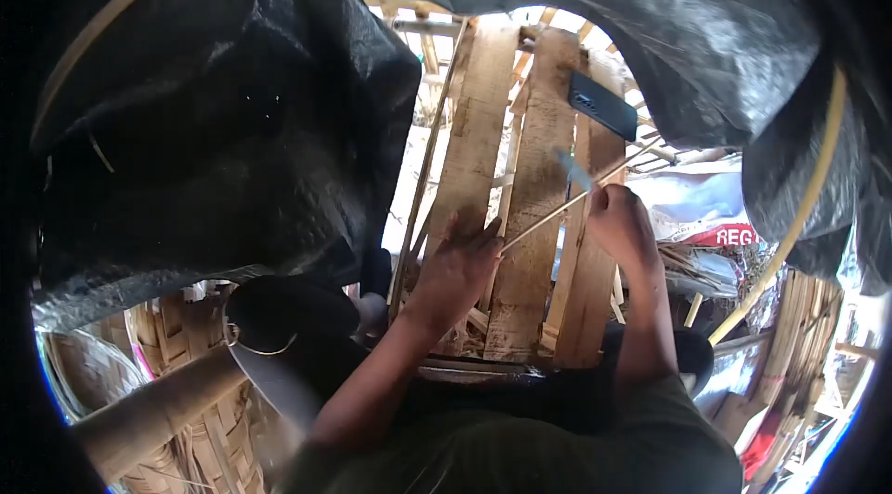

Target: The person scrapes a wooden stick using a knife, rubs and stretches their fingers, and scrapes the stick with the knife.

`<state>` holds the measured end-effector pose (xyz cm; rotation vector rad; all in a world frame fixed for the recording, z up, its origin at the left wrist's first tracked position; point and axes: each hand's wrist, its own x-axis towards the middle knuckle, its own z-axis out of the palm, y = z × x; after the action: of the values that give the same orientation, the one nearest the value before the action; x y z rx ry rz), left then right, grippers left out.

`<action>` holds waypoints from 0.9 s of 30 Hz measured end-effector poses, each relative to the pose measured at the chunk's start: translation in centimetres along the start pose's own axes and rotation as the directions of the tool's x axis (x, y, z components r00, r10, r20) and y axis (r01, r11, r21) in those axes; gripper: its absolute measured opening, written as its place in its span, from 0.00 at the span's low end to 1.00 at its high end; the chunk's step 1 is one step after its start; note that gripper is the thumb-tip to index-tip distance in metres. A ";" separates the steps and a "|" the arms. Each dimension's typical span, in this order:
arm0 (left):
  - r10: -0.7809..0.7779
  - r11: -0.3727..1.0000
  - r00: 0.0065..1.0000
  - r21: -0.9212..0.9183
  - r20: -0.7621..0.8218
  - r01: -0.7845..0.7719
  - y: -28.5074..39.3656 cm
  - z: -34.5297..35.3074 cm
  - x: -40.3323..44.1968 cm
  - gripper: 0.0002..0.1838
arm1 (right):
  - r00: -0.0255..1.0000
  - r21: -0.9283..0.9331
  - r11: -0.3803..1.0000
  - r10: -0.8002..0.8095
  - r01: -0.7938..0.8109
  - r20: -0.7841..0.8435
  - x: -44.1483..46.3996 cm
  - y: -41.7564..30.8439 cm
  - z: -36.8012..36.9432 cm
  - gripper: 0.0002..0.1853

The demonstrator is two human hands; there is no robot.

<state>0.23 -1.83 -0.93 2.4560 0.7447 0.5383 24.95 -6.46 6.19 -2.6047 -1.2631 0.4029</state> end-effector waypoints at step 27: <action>0.136 0.976 0.975 0.146 0.177 -0.162 -0.4 0.6 1.1 0.18 | 0.992 0.078 0.995 0.047 -0.057 0.118 0.8 6.4 0.2 0.24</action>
<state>1.20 -1.09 -1.41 2.6820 0.5571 0.3332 30.01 -9.68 3.91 -2.5826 -1.1888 0.6098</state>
